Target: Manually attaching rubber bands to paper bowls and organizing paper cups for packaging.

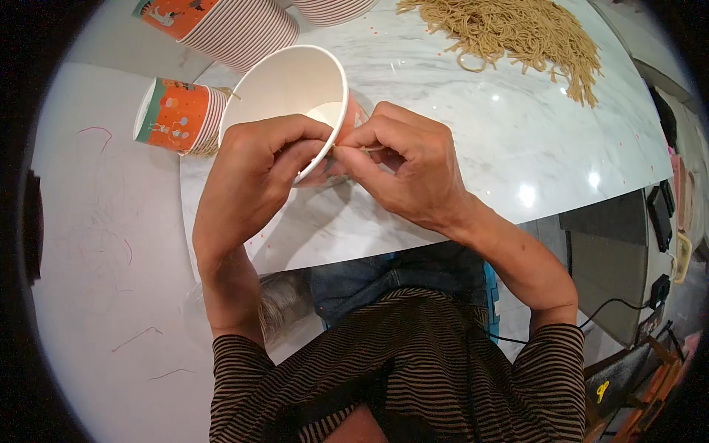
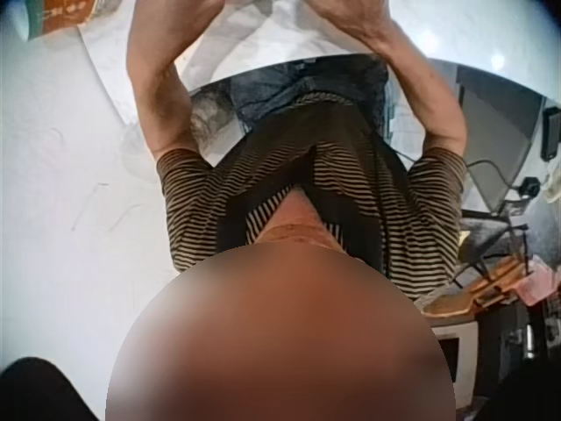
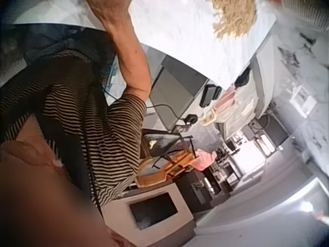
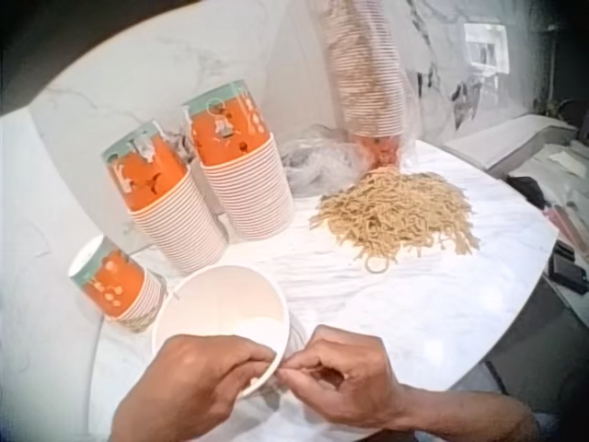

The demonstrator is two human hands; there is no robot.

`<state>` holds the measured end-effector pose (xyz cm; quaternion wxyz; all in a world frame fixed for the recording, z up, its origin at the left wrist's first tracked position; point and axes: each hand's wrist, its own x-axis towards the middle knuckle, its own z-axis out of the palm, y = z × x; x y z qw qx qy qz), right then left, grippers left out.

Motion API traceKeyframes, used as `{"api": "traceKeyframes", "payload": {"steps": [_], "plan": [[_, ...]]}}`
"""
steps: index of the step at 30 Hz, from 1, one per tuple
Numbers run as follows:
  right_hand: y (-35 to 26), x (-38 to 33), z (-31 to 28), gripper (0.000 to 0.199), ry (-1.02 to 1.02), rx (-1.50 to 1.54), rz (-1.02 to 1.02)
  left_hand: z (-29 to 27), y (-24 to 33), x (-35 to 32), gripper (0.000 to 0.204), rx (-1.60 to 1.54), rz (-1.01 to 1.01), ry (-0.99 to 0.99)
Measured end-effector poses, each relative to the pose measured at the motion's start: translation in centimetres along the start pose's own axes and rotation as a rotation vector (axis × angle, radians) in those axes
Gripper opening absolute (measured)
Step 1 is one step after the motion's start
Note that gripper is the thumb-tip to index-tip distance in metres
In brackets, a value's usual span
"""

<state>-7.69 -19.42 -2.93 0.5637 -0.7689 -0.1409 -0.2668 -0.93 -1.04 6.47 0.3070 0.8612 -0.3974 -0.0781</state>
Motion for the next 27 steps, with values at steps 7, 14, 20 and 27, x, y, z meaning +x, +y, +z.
{"api": "traceKeyframes", "payload": {"steps": [7,14,20,27], "plan": [[0.3,-0.1,-0.1,0.009,-0.004,0.061,0.061,0.2,-0.6,-0.2,0.008,0.036,0.019,0.089],[0.5,0.4,-1.5,0.026,0.016,0.080,0.146,-1.1,-0.1,-1.1,0.006,-0.077,-0.200,0.261],[-1.5,2.8,-1.2,0.019,-0.108,-0.061,-0.093,-0.4,0.6,-1.1,0.006,-0.126,-0.085,0.289],[-2.8,2.7,-0.8,0.012,-0.173,0.267,0.293,0.7,1.4,-1.0,0.007,-0.291,-0.104,0.409]]}}
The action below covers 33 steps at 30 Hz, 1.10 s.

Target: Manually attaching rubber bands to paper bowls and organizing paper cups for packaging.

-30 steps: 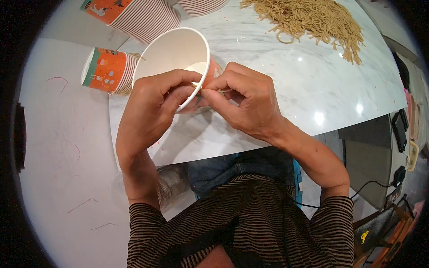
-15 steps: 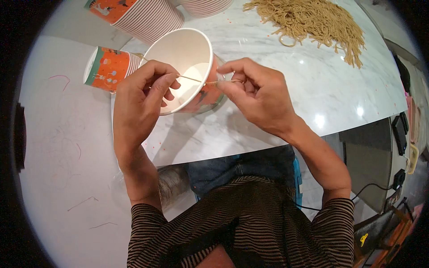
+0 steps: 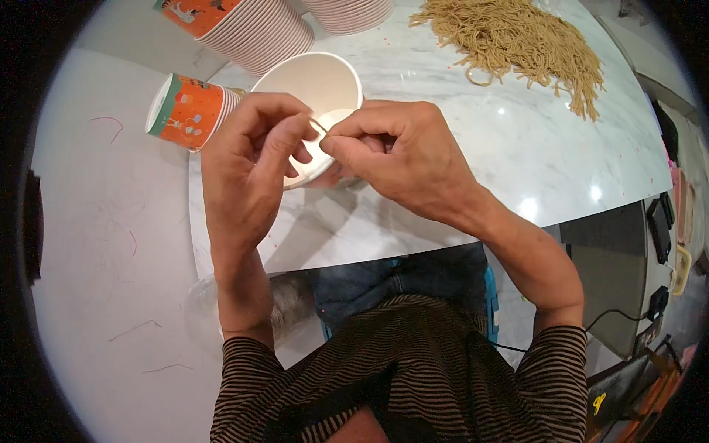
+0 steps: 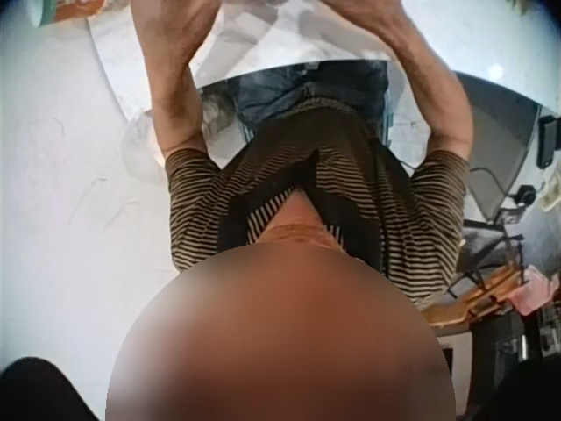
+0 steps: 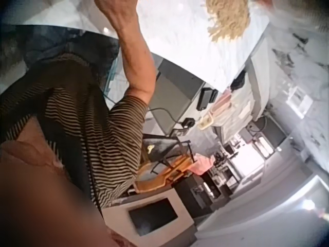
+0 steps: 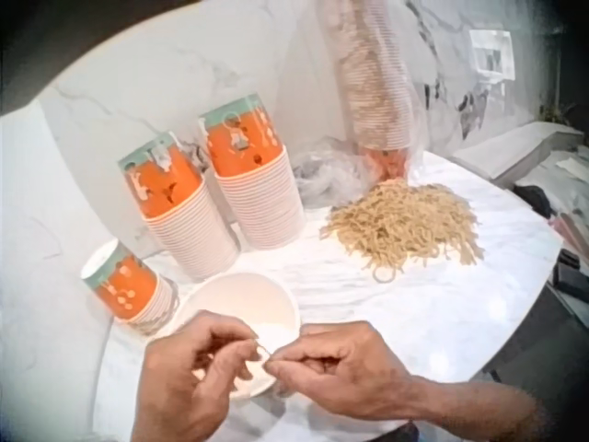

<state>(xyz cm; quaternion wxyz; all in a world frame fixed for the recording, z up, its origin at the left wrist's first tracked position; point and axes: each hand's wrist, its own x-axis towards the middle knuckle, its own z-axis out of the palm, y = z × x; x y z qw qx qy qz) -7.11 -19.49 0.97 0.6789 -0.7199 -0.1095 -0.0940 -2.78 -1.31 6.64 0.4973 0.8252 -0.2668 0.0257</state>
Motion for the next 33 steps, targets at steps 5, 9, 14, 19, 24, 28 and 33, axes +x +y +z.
{"api": "traceKeyframes", "payload": {"steps": [5,9,14,19,24,28,33], "plan": [[0.1,-0.1,0.3,0.013,0.020,0.019,0.090,-0.1,-0.8,-1.0,0.016,0.193,0.068,0.024],[0.1,0.2,0.9,0.016,0.039,-0.112,-0.005,1.2,-0.7,-1.1,0.012,0.081,0.122,0.076],[0.4,-0.3,1.5,0.014,0.040,-0.160,-0.025,1.3,-1.4,-1.4,0.012,0.116,0.219,0.161],[1.2,-0.4,0.3,0.046,-0.034,-0.108,0.005,-0.1,-2.8,-2.1,0.011,-0.044,0.294,0.070],[1.6,1.8,-5.8,0.060,-0.189,-0.484,-0.209,-0.4,-3.1,-1.5,0.005,0.021,0.539,-0.119],[0.3,6.0,-8.3,0.060,-0.165,-0.686,-0.332,-0.6,-2.8,-0.7,0.005,0.093,0.559,-0.155],[-4.4,9.2,-6.1,0.055,-0.210,-0.753,-0.436,-0.6,-2.8,-0.3,0.006,0.086,0.440,-0.215]]}}
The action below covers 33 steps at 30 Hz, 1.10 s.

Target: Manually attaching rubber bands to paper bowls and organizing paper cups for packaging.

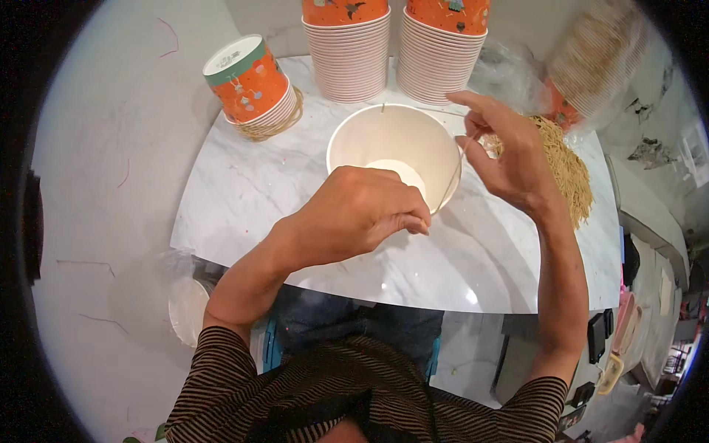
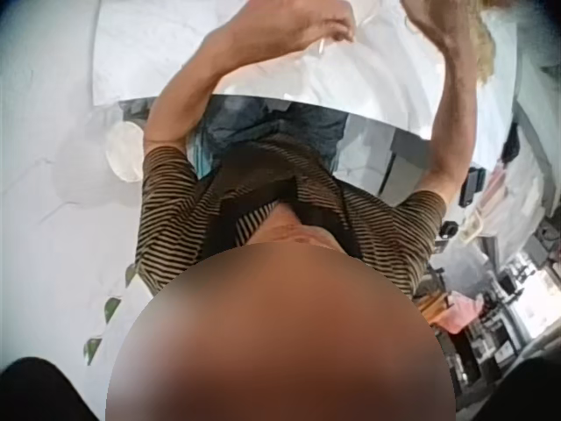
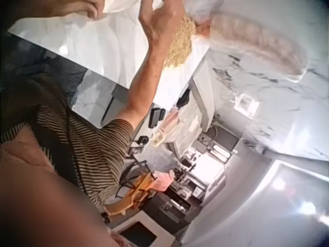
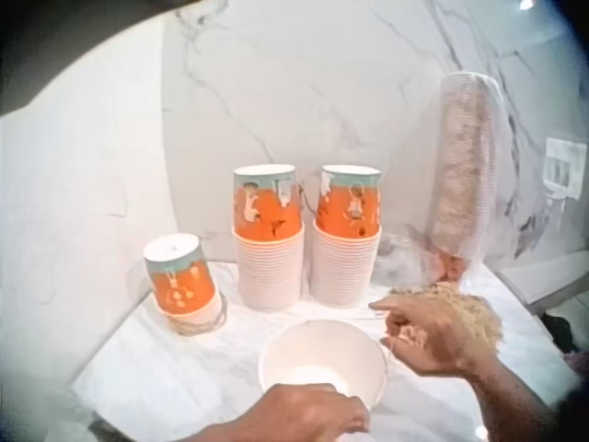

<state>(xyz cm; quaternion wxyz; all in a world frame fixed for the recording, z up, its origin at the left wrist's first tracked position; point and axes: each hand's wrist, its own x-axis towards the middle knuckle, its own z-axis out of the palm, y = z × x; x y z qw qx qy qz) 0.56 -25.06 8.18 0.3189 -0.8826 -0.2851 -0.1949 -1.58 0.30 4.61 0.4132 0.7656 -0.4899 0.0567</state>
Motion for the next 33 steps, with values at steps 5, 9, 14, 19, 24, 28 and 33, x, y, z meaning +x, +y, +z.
{"api": "traceKeyframes", "payload": {"steps": [5,9,14,19,24,28,33], "plan": [[-3.7,0.0,1.6,0.035,0.068,-0.085,-0.331,-0.6,-0.3,-0.6,0.006,0.013,-0.100,0.068],[-3.3,-2.5,3.4,0.029,0.076,0.109,-0.255,-1.9,0.5,-0.9,0.008,-0.321,-0.410,0.149],[-0.7,-4.0,4.3,0.025,0.073,0.291,-0.093,-3.0,0.7,0.0,0.021,-0.614,-0.609,0.172],[-0.3,-3.8,4.7,0.021,0.131,0.584,-0.078,-2.7,0.5,1.3,0.018,-0.547,-0.678,0.084],[-0.1,-3.9,5.1,0.019,0.200,0.643,-0.087,-2.0,0.3,2.5,0.012,-0.513,-0.656,-0.059],[0.1,-3.8,5.8,0.018,0.226,0.691,-0.070,-1.5,0.9,3.5,0.011,-0.404,-0.638,-0.181],[1.8,-4.1,5.5,0.020,0.341,0.468,-0.174,-1.5,0.1,4.0,0.013,-0.518,-0.616,-0.241]]}}
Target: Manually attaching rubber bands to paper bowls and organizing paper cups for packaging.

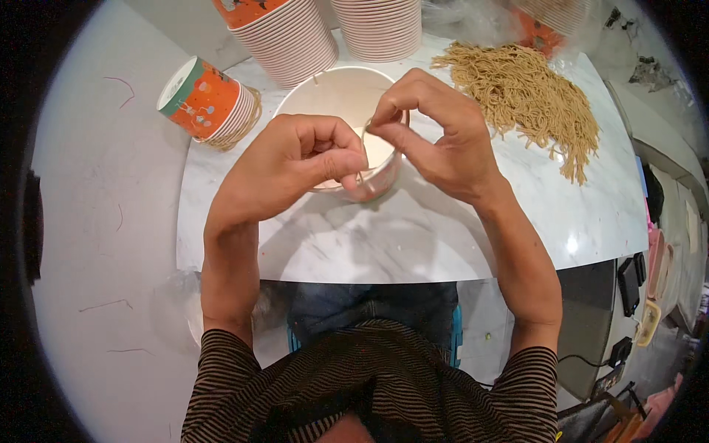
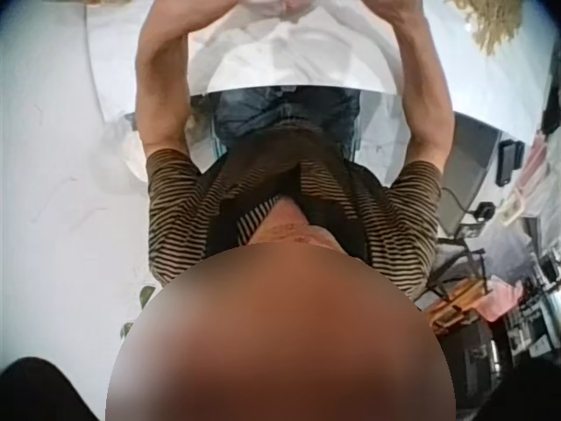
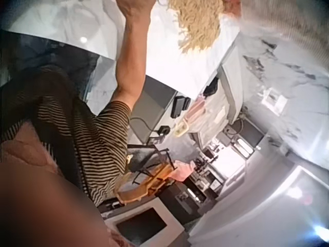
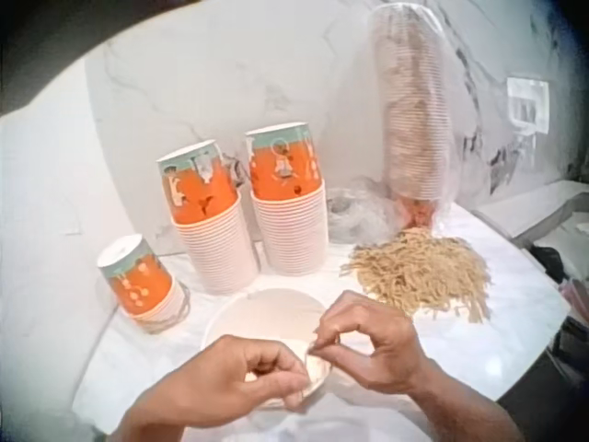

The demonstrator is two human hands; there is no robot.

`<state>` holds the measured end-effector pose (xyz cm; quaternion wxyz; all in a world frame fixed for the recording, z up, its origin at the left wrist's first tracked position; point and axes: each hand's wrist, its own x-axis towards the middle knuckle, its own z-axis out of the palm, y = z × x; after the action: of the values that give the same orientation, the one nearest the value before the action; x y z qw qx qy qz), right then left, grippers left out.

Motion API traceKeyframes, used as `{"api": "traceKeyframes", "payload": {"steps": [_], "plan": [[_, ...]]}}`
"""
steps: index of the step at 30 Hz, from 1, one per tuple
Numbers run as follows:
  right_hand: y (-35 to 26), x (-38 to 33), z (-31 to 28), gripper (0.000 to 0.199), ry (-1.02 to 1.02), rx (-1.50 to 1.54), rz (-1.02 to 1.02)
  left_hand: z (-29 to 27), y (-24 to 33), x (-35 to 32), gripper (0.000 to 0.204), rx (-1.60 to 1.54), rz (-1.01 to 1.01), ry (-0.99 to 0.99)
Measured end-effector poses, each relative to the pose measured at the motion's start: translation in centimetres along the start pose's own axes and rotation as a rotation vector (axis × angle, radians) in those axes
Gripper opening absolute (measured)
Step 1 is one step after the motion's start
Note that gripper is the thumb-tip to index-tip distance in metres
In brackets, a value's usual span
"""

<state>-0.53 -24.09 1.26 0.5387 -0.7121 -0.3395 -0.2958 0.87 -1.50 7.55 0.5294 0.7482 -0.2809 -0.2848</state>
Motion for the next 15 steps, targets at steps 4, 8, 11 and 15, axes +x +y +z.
{"api": "traceKeyframes", "payload": {"steps": [4,8,11,15], "plan": [[0.2,-0.6,-1.6,0.028,-0.098,-0.114,-0.007,-0.5,-0.2,0.0,0.014,-0.053,0.015,0.021],[-1.5,-0.2,-1.2,0.028,-0.215,-0.203,0.008,-1.1,-0.9,-0.1,0.016,-0.082,0.055,0.031],[-1.5,-0.2,-0.5,0.024,-0.207,-0.208,-0.010,-1.1,-1.1,-0.1,0.017,-0.076,0.072,0.033],[-1.1,-0.7,-0.3,0.017,-0.200,-0.229,0.010,-1.0,-1.2,-0.1,0.017,-0.092,0.082,0.041]]}}
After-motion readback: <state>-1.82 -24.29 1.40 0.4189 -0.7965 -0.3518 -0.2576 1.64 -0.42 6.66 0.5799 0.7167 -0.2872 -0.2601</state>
